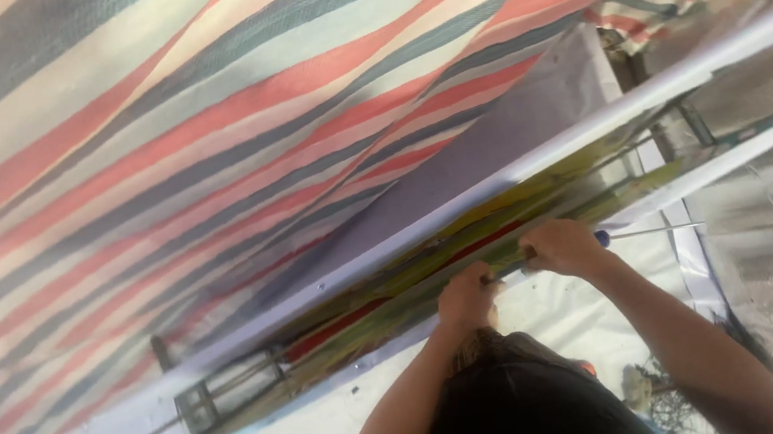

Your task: Assembling a printed sign into a frame using a screwdriver

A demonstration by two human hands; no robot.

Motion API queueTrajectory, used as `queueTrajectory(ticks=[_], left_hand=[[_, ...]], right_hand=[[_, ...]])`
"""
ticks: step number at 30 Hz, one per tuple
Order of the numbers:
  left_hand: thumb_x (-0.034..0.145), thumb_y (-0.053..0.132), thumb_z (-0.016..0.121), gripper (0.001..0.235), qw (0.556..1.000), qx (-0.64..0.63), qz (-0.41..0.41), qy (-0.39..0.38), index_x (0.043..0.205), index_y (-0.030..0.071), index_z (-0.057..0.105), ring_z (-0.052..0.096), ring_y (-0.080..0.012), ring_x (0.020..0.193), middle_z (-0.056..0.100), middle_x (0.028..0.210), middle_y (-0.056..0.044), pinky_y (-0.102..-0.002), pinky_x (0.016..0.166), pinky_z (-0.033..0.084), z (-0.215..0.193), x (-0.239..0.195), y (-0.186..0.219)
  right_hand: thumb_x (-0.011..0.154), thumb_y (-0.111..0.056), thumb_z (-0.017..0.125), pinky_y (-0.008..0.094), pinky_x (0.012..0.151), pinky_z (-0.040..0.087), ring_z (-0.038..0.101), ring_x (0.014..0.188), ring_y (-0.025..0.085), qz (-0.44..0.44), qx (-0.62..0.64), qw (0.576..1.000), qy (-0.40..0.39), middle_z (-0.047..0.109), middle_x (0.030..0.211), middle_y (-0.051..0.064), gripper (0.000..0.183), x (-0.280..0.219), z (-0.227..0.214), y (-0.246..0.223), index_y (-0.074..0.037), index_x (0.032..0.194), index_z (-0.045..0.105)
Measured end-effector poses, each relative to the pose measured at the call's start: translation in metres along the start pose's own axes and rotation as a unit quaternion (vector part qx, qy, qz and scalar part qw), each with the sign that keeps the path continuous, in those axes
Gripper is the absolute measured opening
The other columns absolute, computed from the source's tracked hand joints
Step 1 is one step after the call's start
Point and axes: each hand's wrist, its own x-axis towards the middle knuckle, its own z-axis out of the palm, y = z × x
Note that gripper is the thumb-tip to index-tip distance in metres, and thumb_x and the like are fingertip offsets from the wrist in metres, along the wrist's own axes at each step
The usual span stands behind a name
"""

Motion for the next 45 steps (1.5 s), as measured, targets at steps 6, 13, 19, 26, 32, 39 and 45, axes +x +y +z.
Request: queueTrajectory(ticks=[6, 13, 19, 26, 32, 39, 45], left_hand=[[0.092, 0.041, 0.066, 0.023, 0.996, -0.064, 0.061, -0.013, 0.104, 0.021, 0.063, 0.072, -0.0403, 0.089, 0.070, 0.092, -0.009, -0.051, 0.074, 0.055, -0.001, 0.005, -0.013], [0.093, 0.038, 0.062, 0.020, 0.998, -0.052, 0.030, 0.022, 0.103, 0.021, 0.066, 0.072, -0.0348, 0.088, 0.072, 0.094, -0.008, -0.048, 0.074, 0.055, -0.014, -0.015, 0.007], [0.094, 0.038, 0.066, 0.035, 0.984, 0.002, 0.159, 0.081, 0.120, 0.015, 0.065, 0.066, -0.0394, 0.110, 0.066, 0.116, -0.012, -0.053, 0.088, 0.057, -0.003, -0.007, 0.044], [0.088, 0.043, 0.070, 0.024, 0.966, 0.044, 0.190, 0.168, 0.089, 0.021, 0.060, 0.070, -0.0315, 0.083, 0.061, 0.083, 0.000, -0.047, 0.068, 0.056, 0.048, 0.029, 0.045], [0.085, 0.050, 0.072, 0.026, 0.968, -0.021, 0.177, 0.177, 0.083, 0.025, 0.062, 0.071, -0.0290, 0.080, 0.063, 0.078, 0.002, -0.046, 0.068, 0.058, 0.048, 0.031, 0.038], [0.086, 0.043, 0.074, 0.027, 0.976, -0.060, 0.152, 0.143, 0.078, 0.021, 0.060, 0.070, -0.0303, 0.078, 0.061, 0.075, 0.000, -0.044, 0.065, 0.054, 0.031, 0.020, 0.051], [0.090, 0.043, 0.066, 0.024, 0.991, -0.058, 0.112, 0.049, 0.089, 0.019, 0.065, 0.070, -0.0350, 0.091, 0.067, 0.086, -0.006, -0.048, 0.074, 0.054, 0.014, 0.020, 0.063]], right_hand=[[0.100, -0.038, 0.061, 0.056, 0.097, 0.057, 0.071, 0.107, 0.040, 0.108, 0.209, 0.970, 0.063, 0.077, 0.111, 0.013, 0.030, -0.031, -0.049, 0.019, -0.020, 0.120, 0.074], [0.094, -0.046, 0.069, 0.042, 0.093, 0.063, 0.069, 0.116, 0.021, 0.157, -0.012, 0.986, 0.050, 0.074, 0.119, -0.008, 0.027, -0.039, -0.012, 0.077, -0.038, 0.119, 0.074], [0.083, -0.044, 0.077, 0.043, 0.096, 0.062, 0.063, 0.123, 0.022, 0.030, -0.039, 0.998, 0.050, 0.070, 0.120, -0.008, 0.031, -0.014, 0.027, 0.102, -0.034, 0.112, 0.072], [0.087, -0.031, 0.075, 0.042, 0.085, 0.063, 0.066, 0.111, 0.025, -0.045, -0.034, 0.998, -0.010, 0.075, 0.101, -0.001, 0.019, -0.018, -0.020, 0.073, -0.025, 0.105, 0.075], [0.092, -0.026, 0.067, 0.045, 0.077, 0.064, 0.072, 0.100, 0.028, -0.073, -0.005, 0.995, -0.064, 0.077, 0.097, 0.001, 0.013, -0.016, -0.044, 0.068, -0.026, 0.102, 0.075], [0.091, -0.026, 0.066, 0.046, 0.078, 0.064, 0.076, 0.094, 0.030, -0.090, 0.001, 0.991, -0.095, 0.079, 0.095, 0.006, 0.020, -0.011, -0.056, 0.067, -0.018, 0.105, 0.077], [0.088, -0.032, 0.069, 0.046, 0.077, 0.064, 0.077, 0.092, 0.031, -0.107, -0.018, 0.986, -0.128, 0.079, 0.090, 0.007, 0.019, -0.011, -0.083, 0.060, -0.019, 0.098, 0.079]])
